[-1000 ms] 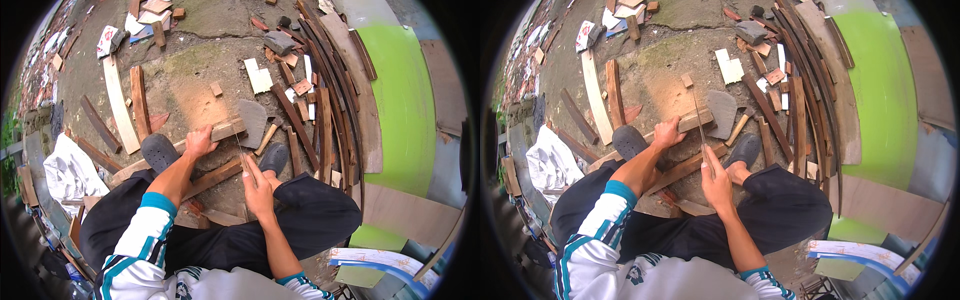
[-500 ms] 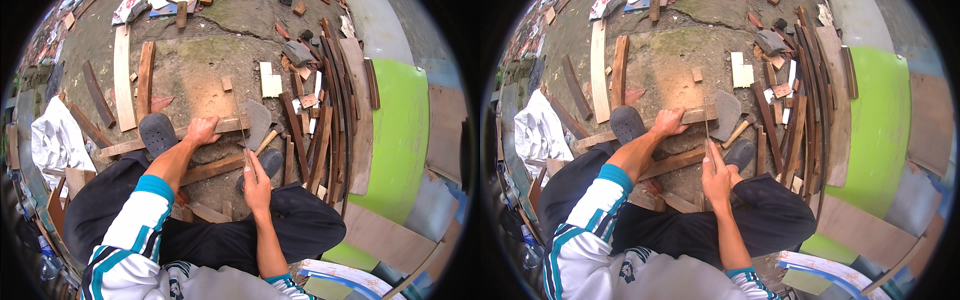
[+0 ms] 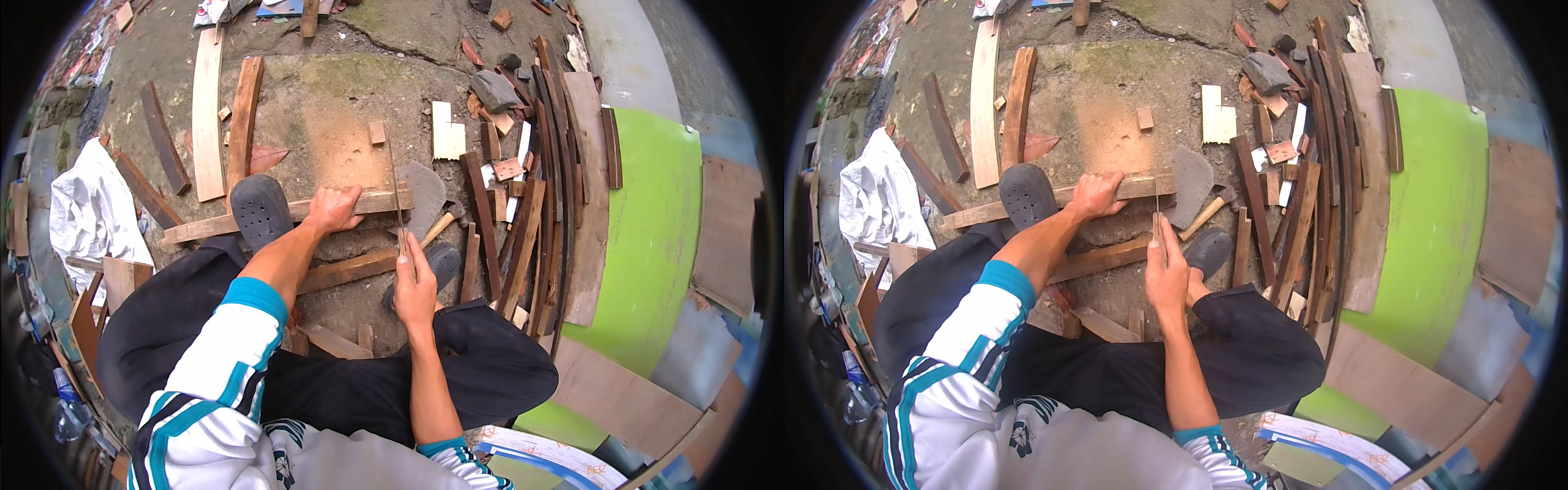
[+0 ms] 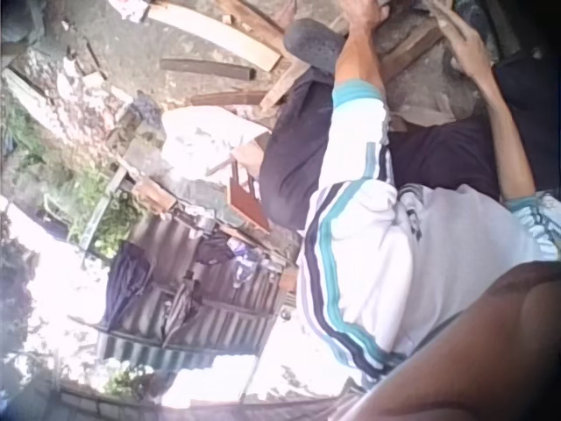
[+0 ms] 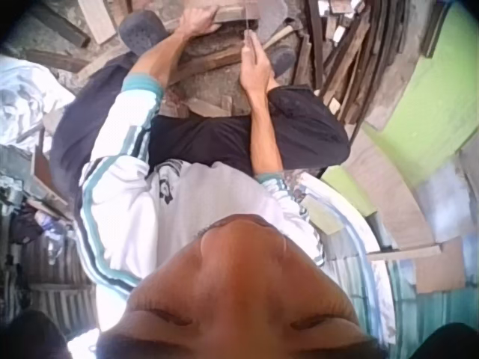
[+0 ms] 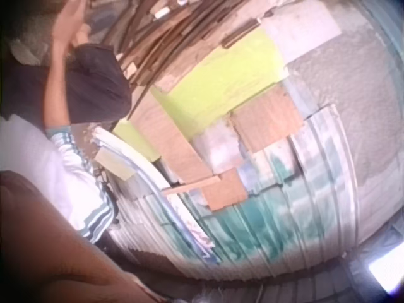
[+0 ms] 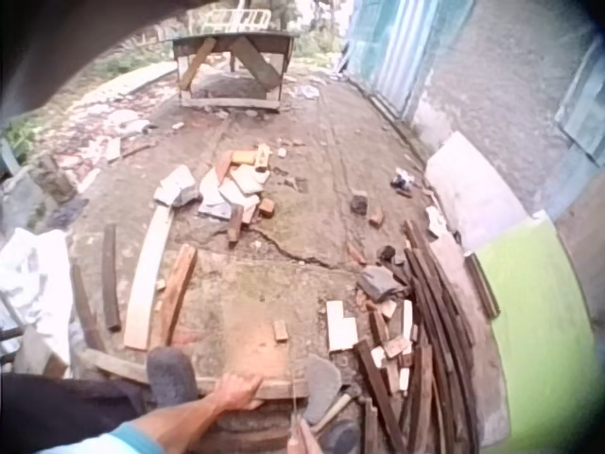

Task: The person sits on the ground and uses a hand saw to cut a small wooden block. They adjust the block's position and continue sawing through it, producing small cut pieces.

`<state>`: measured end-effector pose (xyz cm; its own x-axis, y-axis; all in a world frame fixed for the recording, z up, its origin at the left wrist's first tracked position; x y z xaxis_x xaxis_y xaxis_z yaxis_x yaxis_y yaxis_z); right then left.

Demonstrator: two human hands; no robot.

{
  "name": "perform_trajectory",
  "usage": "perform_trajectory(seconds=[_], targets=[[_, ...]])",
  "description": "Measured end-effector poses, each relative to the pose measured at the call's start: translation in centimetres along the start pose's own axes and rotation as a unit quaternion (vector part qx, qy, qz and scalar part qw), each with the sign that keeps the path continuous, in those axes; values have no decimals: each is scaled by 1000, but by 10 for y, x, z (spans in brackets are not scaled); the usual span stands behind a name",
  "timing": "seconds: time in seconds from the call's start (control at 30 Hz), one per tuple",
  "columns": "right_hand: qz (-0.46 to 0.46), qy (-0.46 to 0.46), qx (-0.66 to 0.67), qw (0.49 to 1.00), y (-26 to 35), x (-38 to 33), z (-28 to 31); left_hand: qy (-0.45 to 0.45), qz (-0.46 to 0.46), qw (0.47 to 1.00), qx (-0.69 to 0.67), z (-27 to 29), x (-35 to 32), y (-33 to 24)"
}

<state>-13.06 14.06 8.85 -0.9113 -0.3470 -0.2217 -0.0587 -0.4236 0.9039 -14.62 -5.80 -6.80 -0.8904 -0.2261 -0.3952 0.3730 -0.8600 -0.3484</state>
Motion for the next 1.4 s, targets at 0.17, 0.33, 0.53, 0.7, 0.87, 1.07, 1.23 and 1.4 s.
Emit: perform_trajectory(seconds=[0.17, 0.33, 0.53, 0.7, 0.87, 1.07, 1.23, 1.4], targets=[[-3, 33, -33, 999, 31, -53, 19, 25, 11, 999, 18, -3, 1, -1], [70, 13, -32, 997, -4, 41, -10, 0, -20, 1000, -8, 0, 5, -10], [92, -2, -26, 995, 25, -31, 11, -14, -9, 1000, -5, 5, 4, -2], [103, -33, -11, 994, 13, -20, 5, 11, 1, 1000, 3, 9, 5, -13], [74, -50, 11, 996, 0, 5, 1, -3, -9, 1000, 12, 3, 4, -8], [102, -61, 36, 992, 26, -53, 29, -21, -1, 999, 26, 7, 4, -3], [23, -24, 37, 999, -11, 32, -1, -33, -23, 999, 16, 10, 9, -12], [25, -1, 15, 1000, 22, -80, 33, -33, -14, 999, 14, 9, 0, -8]])
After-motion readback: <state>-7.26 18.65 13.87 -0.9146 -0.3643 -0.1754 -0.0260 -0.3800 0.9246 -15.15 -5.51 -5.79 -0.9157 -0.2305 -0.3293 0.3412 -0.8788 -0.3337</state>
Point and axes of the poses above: each hand's wrist, its own x-axis towards the middle knuckle, its own z-axis out of the back of the hand, y = z × x, the point moved 10 cm from there along x, towards the middle knuckle, and after that the axes turned 13 degrees about z, right-handed, at the moved point
